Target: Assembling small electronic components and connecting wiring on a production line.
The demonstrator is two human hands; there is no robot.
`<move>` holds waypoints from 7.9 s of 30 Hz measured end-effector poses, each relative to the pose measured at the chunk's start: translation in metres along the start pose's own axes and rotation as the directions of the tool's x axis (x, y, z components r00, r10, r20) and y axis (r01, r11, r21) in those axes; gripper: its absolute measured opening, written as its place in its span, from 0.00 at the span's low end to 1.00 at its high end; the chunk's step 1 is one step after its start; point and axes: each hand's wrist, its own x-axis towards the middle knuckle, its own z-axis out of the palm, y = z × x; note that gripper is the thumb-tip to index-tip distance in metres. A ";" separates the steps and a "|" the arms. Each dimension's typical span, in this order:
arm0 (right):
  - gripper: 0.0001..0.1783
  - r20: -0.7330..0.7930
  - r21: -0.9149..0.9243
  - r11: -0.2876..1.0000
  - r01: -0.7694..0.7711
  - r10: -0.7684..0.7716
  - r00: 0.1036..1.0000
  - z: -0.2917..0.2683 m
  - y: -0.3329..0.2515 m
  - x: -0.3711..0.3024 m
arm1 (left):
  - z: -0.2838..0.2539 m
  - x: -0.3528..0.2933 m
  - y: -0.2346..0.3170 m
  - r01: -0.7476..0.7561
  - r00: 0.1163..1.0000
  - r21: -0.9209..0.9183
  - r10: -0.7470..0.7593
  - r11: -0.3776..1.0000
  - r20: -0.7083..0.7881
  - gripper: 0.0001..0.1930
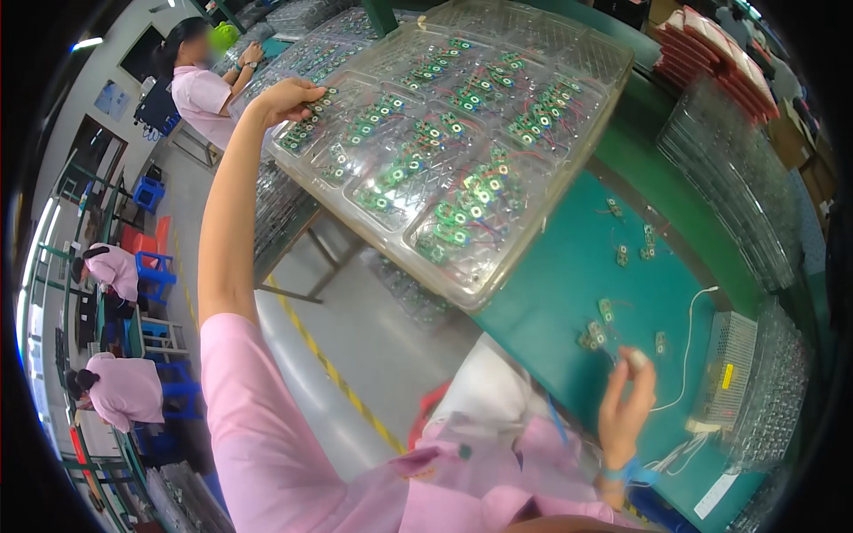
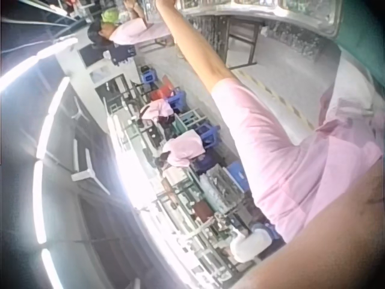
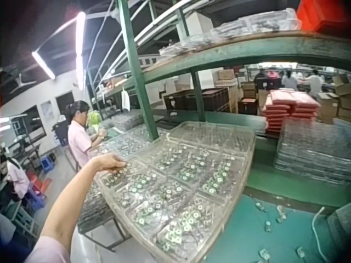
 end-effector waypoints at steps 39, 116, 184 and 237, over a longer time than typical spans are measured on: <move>0.15 -0.103 -0.305 0.951 -0.046 0.015 0.995 0.023 0.023 -0.008 | 0.338 -0.260 0.013 -0.743 0.669 0.247 0.693 0.622 0.269 0.11; 0.08 0.279 0.470 0.671 -0.574 0.504 0.817 0.020 0.026 0.002 | 0.082 0.006 0.082 -0.183 0.981 0.146 0.191 0.972 -0.037 0.12; 0.04 0.179 0.338 0.861 -0.381 0.338 0.924 0.030 0.028 -0.002 | 0.073 0.091 0.014 -0.199 0.774 0.907 0.627 0.370 -0.086 0.14; 0.09 0.139 0.468 0.827 -0.310 0.278 0.951 -0.002 0.022 -0.001 | 0.183 -0.145 0.101 -0.562 0.787 0.085 0.564 0.823 -0.252 0.16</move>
